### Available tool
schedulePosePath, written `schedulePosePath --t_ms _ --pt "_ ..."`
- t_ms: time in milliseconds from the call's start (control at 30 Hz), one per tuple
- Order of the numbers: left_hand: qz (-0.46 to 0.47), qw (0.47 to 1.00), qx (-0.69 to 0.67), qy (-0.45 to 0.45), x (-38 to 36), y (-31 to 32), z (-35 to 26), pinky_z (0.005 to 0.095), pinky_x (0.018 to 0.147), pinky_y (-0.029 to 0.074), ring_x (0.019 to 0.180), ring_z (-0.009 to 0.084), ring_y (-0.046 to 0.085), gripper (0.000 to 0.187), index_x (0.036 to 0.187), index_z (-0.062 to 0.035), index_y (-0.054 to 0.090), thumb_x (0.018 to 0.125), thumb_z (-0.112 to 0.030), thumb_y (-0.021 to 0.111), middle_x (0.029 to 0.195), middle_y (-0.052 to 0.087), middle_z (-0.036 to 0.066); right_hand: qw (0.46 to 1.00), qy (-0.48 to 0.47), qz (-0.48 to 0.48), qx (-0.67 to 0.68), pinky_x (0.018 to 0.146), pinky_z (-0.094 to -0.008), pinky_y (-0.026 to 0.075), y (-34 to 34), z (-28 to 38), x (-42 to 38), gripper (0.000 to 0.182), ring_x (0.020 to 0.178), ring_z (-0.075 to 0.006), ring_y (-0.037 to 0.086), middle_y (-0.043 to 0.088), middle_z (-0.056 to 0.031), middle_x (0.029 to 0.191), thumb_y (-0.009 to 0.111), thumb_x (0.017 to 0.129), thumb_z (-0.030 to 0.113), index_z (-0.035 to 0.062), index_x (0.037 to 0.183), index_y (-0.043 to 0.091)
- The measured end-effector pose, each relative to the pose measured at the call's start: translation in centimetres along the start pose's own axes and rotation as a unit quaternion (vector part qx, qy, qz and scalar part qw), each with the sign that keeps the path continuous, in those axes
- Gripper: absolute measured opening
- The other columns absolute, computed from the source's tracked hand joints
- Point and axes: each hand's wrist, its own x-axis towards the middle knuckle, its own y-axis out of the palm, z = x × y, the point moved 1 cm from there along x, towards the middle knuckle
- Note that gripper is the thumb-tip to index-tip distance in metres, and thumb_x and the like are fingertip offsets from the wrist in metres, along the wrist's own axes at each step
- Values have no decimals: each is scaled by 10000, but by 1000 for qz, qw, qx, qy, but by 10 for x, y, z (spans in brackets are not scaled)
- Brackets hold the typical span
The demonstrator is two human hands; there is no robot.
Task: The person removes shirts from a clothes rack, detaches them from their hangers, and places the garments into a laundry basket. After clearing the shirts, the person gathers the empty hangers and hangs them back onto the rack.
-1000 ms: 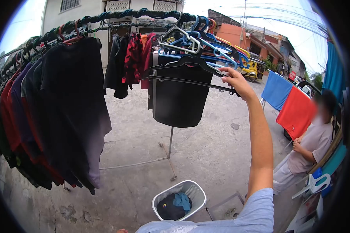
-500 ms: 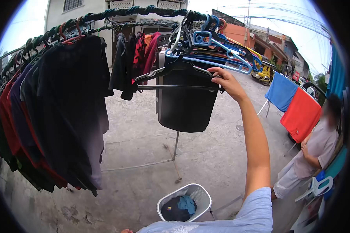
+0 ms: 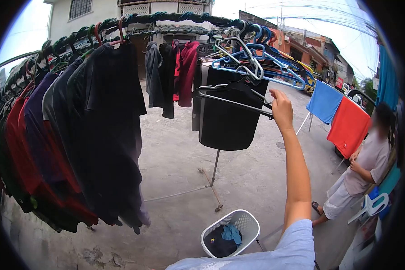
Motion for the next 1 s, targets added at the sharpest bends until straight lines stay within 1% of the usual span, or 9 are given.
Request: schedulePosePath --t_ms 67,133,267,400,500,533,633,733,1000 --pt "-12 1000 -8 4 -2 -20 7 427 806 428 878 289 546 305 1101 -55 514 873 -258 527 1031 574 127 995 17 -85 49 736 -299 472 -22 70 10 225 791 -193 587 588 -83 885 435 791 -83 19 935 573" --pt "-22 1000 -13 10 -4 -36 11 428 808 427 879 291 545 308 1103 -55 515 873 -259 527 1033 574 128 971 30 -95 215 720 -270 460 -29 132 26 157 794 -160 577 585 -73 888 457 836 -24 11 936 574" --pt "-25 999 -13 29 -1 -61 18 431 810 425 881 296 543 312 1105 -55 516 872 -262 529 1037 572 131 923 -31 37 383 761 -289 425 -38 266 66 274 855 -176 547 569 -89 952 487 891 247 21 1024 568" --pt "-10 999 -11 49 5 -72 19 434 813 423 883 300 541 316 1107 -54 517 872 -265 530 1041 571 133 948 -140 89 273 889 -393 406 -37 370 103 647 1058 -275 514 526 -129 1114 377 820 634 82 1098 567" --pt "8 998 -4 58 10 -77 20 436 815 421 884 303 539 319 1108 -54 518 872 -267 531 1045 570 134 955 -145 259 -30 907 -389 405 -33 427 130 715 1090 -266 519 544 -130 1163 383 753 706 126 1124 574" --pt "12 998 0 61 11 -79 20 436 815 421 885 304 539 320 1109 -54 518 871 -268 531 1046 569 135 922 -119 364 -64 880 -375 427 -28 440 142 709 1060 -256 551 563 -124 1158 409 727 702 158 1151 573" --pt "28 998 19 61 18 -92 20 439 817 419 886 307 537 323 1111 -54 519 871 -270 532 1049 568 136 904 -114 368 -184 868 -366 447 8 454 155 636 1053 -241 567 572 -105 1163 446 741 616 157 1162 579" --pt "34 996 40 78 24 -105 22 441 819 418 888 310 536 326 1112 -54 520 871 -272 533 1052 567 138 894 -46 414 -167 909 -428 411 37 443 162 581 1060 -294 551 572 -132 1145 477 742 510 109 1153 565" --pt "29 977 101 184 36 -115 30 446 825 414 892 318 532 334 1117 -53 522 870 -277 536 1061 564 142 944 90 310 -64 891 -383 441 31 418 156 425 1066 -294 552 571 -161 1138 546 761 334 73 1091 608"
